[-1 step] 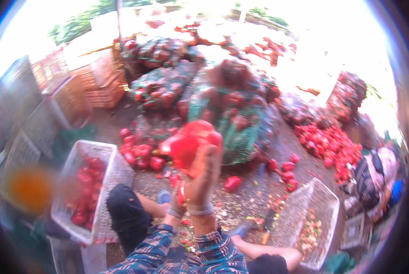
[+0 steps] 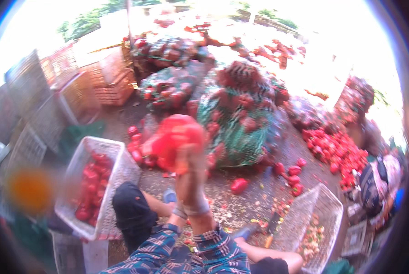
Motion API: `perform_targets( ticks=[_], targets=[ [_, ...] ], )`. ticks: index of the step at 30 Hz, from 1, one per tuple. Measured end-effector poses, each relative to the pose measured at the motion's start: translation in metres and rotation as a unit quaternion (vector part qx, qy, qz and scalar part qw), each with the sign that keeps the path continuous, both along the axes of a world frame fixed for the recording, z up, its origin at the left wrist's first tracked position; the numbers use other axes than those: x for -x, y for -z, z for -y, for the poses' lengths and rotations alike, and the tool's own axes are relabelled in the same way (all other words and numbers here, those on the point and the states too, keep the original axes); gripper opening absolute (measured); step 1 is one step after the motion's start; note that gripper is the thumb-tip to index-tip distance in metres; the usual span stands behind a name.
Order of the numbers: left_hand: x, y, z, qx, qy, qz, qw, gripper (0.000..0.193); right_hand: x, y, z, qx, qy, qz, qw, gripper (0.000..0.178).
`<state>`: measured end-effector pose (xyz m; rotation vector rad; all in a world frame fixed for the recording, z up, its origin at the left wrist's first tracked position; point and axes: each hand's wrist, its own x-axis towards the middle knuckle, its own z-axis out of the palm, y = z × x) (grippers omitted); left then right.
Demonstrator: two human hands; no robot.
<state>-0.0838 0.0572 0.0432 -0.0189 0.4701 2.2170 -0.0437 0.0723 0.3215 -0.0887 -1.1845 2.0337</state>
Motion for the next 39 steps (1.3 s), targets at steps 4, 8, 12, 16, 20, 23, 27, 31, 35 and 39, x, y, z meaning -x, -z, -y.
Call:
perform_targets(
  ticks=[4, 8, 12, 16, 20, 23, 27, 31, 35, 39],
  targets=[
    [0.013, 0.007, 0.030, 0.025, -0.081, 0.021, 0.996, 0.030, 0.025, -0.013, 0.087, -0.124, -0.088, 0.114, 0.982, 0.067],
    [0.010, -0.011, 0.039, 0.048, -0.150, -0.034, 0.987, 0.025, -0.025, 0.032, 0.038, -0.336, 0.029, 0.206, 0.919, 0.062],
    [0.005, -0.049, 0.047, 0.145, -0.219, -0.258, 0.930, 0.020, -0.088, 0.125, -0.012, -0.087, 0.140, 0.282, 0.945, 0.054],
    [-0.025, -0.146, 0.053, 0.233, -0.159, -0.479, 0.831, 0.028, -0.132, 0.139, -0.022, 0.220, -0.067, 0.317, 0.920, 0.057],
    [-0.047, -0.157, 0.041, 0.245, -0.074, -0.703, 0.664, 0.037, -0.149, 0.154, -0.029, 0.220, -0.175, 0.219, 0.934, 0.060],
    [-0.062, -0.150, 0.036, 0.217, -0.054, -0.717, 0.660, 0.057, -0.153, 0.165, -0.039, 0.287, -0.198, 0.119, 0.930, 0.061],
    [-0.068, -0.138, 0.054, 0.160, 0.135, -0.357, 0.910, 0.086, -0.162, 0.154, -0.050, 0.012, 0.016, 0.307, 0.952, 0.089],
    [-0.063, -0.122, 0.051, 0.186, 0.308, -0.370, 0.856, 0.081, -0.174, 0.143, -0.062, -0.366, 0.057, 0.380, 0.847, 0.099],
    [-0.073, -0.121, 0.053, 0.186, 0.309, -0.311, 0.880, 0.073, -0.185, 0.137, -0.063, -0.404, 0.005, 0.360, 0.841, 0.092],
    [-0.103, -0.117, 0.039, 0.237, 0.212, -0.358, 0.878, 0.058, -0.198, 0.138, -0.073, -0.509, 0.049, 0.335, 0.791, 0.088]
  ],
)
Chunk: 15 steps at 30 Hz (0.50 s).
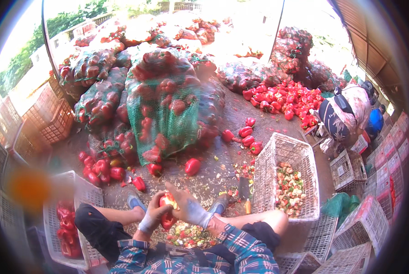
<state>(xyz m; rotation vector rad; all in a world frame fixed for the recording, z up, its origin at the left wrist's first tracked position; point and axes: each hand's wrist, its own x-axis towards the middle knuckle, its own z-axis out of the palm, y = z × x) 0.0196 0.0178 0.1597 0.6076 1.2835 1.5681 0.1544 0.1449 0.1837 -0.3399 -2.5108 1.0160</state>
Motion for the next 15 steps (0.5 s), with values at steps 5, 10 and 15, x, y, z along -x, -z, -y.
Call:
perform_targets(
  ticks=[5, 10, 15],
  targets=[
    [-0.016, -0.002, -0.017, 0.062, -0.067, -0.122, 0.988, 0.047, 0.004, 0.034, 0.004, -0.083, 0.093, -0.019, 0.992, 0.083],
    [0.002, 0.035, -0.015, 0.044, -0.139, 0.038, 0.989, 0.044, 0.027, 0.059, 0.027, 0.379, 0.321, -0.075, 0.865, 0.089],
    [0.022, 0.042, -0.004, 0.038, -0.099, 0.063, 0.992, 0.046, 0.043, 0.076, 0.006, 0.238, 0.248, -0.090, 0.935, 0.084]
  ],
)
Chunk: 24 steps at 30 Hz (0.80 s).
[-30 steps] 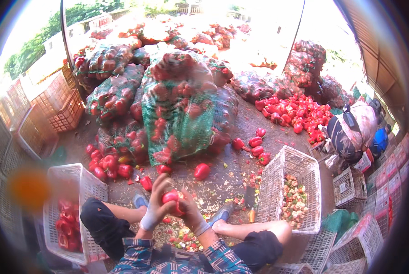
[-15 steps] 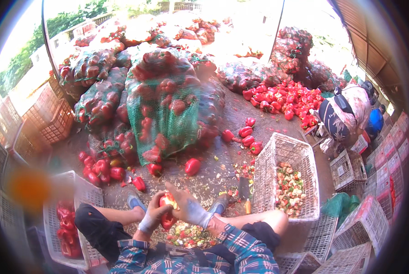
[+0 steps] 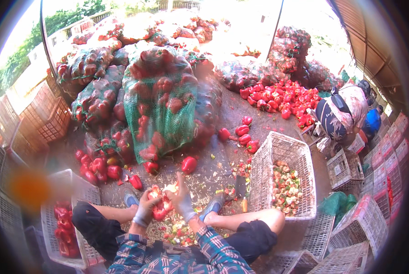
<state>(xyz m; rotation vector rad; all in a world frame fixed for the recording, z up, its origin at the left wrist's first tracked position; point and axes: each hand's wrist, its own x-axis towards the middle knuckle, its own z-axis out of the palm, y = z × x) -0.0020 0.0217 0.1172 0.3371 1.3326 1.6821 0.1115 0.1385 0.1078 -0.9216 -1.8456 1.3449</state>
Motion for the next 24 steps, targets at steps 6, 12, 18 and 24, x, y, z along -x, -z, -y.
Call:
perform_targets(
  ticks=[6, 12, 18, 24],
  targets=[
    [0.061, -0.043, 0.034, 0.006, -0.061, -0.181, 0.981, 0.051, -0.010, -0.003, -0.063, -0.011, -0.099, 0.071, 0.992, 0.083],
    [0.162, -0.152, 0.164, 0.167, -0.356, -0.599, 0.698, 0.052, -0.007, -0.026, -0.062, 0.103, -0.207, 0.044, 0.972, 0.111],
    [0.121, -0.180, 0.194, 0.254, -0.305, -0.611, 0.685, 0.053, 0.012, -0.069, -0.023, -0.052, -0.357, 0.074, 0.930, 0.116],
    [0.017, -0.094, 0.066, 0.124, 0.065, -0.283, 0.949, 0.040, 0.016, -0.094, -0.002, -0.088, -0.489, 0.108, 0.861, 0.118]
  ],
)
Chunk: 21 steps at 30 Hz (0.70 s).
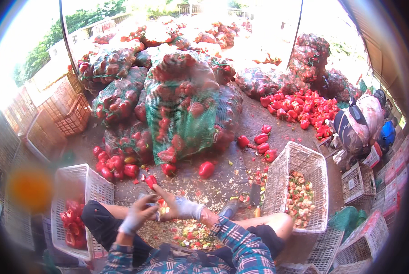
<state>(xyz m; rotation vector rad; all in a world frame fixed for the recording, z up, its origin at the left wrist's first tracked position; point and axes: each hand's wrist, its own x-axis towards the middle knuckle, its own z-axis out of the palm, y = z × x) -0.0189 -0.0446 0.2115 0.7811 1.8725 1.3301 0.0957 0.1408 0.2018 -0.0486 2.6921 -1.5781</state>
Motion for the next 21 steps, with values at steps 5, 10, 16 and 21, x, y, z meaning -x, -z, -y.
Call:
perform_targets(
  ticks=[5, 10, 16, 21],
  targets=[
    [-0.005, 0.060, -0.027, -0.051, 0.074, 0.220, 0.971, 0.038, -0.011, 0.006, -0.004, 0.052, 0.011, 0.037, 0.998, 0.122],
    [-0.007, 0.091, -0.023, -0.192, -0.007, 0.372, 0.908, 0.022, -0.029, 0.033, -0.009, 0.238, 0.209, -0.018, 0.948, 0.123],
    [-0.016, 0.088, -0.028, -0.205, 0.026, 0.279, 0.938, 0.027, -0.049, 0.038, 0.026, 0.409, 0.224, 0.035, 0.884, 0.057],
    [-0.017, 0.064, -0.026, -0.100, 0.020, 0.112, 0.988, 0.032, -0.048, 0.044, 0.030, 0.224, 0.268, 0.064, 0.935, 0.052]
  ],
)
